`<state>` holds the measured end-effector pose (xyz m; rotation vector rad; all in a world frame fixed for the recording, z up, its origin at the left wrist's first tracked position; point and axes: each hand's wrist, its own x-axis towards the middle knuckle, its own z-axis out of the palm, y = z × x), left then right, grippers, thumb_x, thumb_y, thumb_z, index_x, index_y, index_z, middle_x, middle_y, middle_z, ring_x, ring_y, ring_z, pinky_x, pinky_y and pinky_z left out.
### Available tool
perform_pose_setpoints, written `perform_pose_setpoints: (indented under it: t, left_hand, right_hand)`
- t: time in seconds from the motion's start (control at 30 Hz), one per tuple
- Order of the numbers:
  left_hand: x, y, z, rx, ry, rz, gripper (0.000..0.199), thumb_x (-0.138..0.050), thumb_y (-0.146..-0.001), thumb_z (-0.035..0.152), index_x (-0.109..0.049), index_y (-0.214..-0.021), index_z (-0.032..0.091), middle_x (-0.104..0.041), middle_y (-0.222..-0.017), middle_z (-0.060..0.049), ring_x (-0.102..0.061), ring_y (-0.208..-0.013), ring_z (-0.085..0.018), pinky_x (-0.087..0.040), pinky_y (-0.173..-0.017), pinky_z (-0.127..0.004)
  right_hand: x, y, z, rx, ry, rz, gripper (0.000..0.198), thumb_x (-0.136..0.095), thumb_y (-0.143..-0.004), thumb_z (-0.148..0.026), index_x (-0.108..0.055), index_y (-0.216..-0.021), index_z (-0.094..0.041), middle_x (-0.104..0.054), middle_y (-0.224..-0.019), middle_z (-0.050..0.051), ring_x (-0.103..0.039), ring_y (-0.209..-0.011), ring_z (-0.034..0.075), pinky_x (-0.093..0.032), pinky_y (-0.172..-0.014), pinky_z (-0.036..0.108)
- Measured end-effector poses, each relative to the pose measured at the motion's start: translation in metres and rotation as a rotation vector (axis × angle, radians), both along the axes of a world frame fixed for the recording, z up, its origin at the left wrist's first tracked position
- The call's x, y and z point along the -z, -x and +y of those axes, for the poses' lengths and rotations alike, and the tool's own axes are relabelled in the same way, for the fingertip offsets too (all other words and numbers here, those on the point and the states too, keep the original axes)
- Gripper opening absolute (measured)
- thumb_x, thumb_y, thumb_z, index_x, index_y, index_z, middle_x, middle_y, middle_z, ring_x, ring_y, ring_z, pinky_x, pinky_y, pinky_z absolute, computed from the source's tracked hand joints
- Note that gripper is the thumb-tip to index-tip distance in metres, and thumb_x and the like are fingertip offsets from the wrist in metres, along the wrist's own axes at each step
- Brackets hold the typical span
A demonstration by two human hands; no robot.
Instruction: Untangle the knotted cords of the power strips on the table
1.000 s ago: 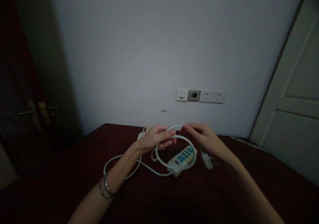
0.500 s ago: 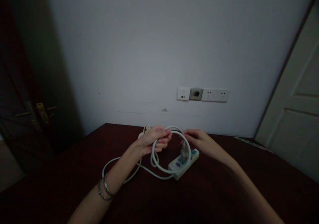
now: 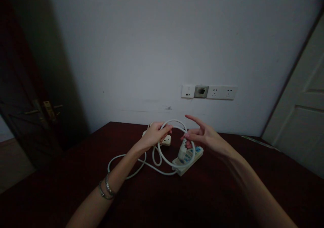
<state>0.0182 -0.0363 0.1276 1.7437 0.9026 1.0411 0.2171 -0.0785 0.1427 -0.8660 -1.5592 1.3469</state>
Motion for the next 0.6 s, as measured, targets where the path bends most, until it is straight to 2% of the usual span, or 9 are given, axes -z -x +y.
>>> perform_pose_setpoints:
  t: [0.07, 0.13, 0.2, 0.27, 0.37, 0.47, 0.53, 0.6]
  left_hand:
    - [0.0, 0.0, 0.001, -0.062, -0.086, 0.073, 0.033, -0.051, -0.079, 0.046, -0.055, -0.07, 0.014, -0.033, -0.041, 0.008, -0.028, -0.037, -0.005, -0.022, -0.04, -0.019]
    - [-0.001, 0.0, 0.0, -0.107, -0.17, 0.121, 0.034, -0.05, -0.08, 0.045, -0.058, -0.072, 0.013, -0.036, -0.045, 0.007, -0.033, -0.042, -0.007, -0.027, -0.045, -0.02]
    - [-0.001, -0.001, -0.001, -0.14, -0.246, 0.144, 0.033, -0.048, -0.081, 0.044, -0.059, -0.074, 0.013, -0.041, -0.05, 0.005, -0.038, -0.048, -0.008, -0.031, -0.051, -0.021]
    - [0.002, -0.002, -0.001, -0.162, -0.305, 0.159, 0.032, -0.045, -0.083, 0.042, -0.058, -0.077, 0.013, -0.044, -0.055, 0.004, -0.04, -0.053, -0.01, -0.033, -0.055, -0.022]
    - [0.008, -0.003, 0.0, -0.155, -0.353, 0.152, 0.028, -0.042, -0.086, 0.038, -0.055, -0.09, 0.014, -0.048, -0.063, 0.003, -0.043, -0.058, -0.01, -0.036, -0.058, -0.022]
    - [0.013, -0.002, 0.0, -0.149, -0.38, 0.106, 0.035, -0.042, -0.087, 0.034, -0.047, -0.118, 0.018, -0.051, -0.071, 0.002, -0.045, -0.061, -0.011, -0.037, -0.06, -0.023]
    - [0.014, -0.002, 0.001, -0.143, -0.389, 0.083, 0.042, -0.044, -0.086, 0.032, -0.042, -0.127, 0.02, -0.05, -0.072, 0.001, -0.044, -0.06, -0.011, -0.037, -0.059, -0.022]
    - [0.013, -0.002, 0.001, -0.122, -0.372, 0.067, 0.04, -0.046, -0.085, 0.03, -0.047, -0.124, 0.02, -0.049, -0.069, 0.002, -0.042, -0.058, -0.01, -0.035, -0.057, -0.021]
  right_hand:
    - [-0.001, 0.001, -0.002, -0.031, -0.052, -0.026, 0.092, -0.068, -0.072, -0.026, -0.01, -0.143, -0.026, -0.063, -0.068, -0.001, -0.06, -0.059, 0.013, -0.049, -0.059, 0.028]
    - [-0.001, 0.003, -0.003, -0.056, -0.083, -0.066, 0.08, -0.067, -0.072, -0.027, -0.027, -0.14, -0.022, -0.062, -0.068, 0.0, -0.06, -0.06, 0.012, -0.049, -0.06, 0.028]
    - [0.001, 0.006, -0.002, -0.054, -0.071, -0.08, 0.06, -0.068, -0.07, -0.028, -0.05, -0.126, -0.017, -0.063, -0.072, 0.002, -0.06, -0.06, 0.011, -0.05, -0.062, 0.027]
    - [0.003, 0.01, 0.0, -0.028, -0.035, -0.043, 0.045, -0.068, -0.068, -0.029, -0.061, -0.11, -0.015, -0.064, -0.08, 0.004, -0.06, -0.063, 0.01, -0.051, -0.066, 0.028]
    - [0.007, 0.014, 0.002, -0.002, 0.03, 0.047, 0.039, -0.067, -0.067, -0.027, -0.063, -0.104, -0.016, -0.065, -0.085, 0.004, -0.062, -0.066, 0.011, -0.051, -0.071, 0.029]
    - [0.01, 0.016, 0.003, -0.014, 0.023, 0.048, 0.043, -0.067, -0.064, -0.02, -0.061, -0.106, -0.016, -0.065, -0.084, 0.003, -0.062, -0.069, 0.011, -0.05, -0.074, 0.028]
    - [0.012, 0.016, 0.004, -0.022, -0.054, -0.038, 0.046, -0.065, -0.062, -0.014, -0.059, -0.108, -0.017, -0.065, -0.087, 0.003, -0.061, -0.072, 0.012, -0.05, -0.073, 0.028]
    - [0.016, 0.016, 0.005, 0.021, -0.214, -0.199, 0.043, -0.06, -0.065, -0.011, -0.06, -0.108, -0.017, -0.065, -0.09, 0.004, -0.061, -0.077, 0.014, -0.049, -0.073, 0.029]
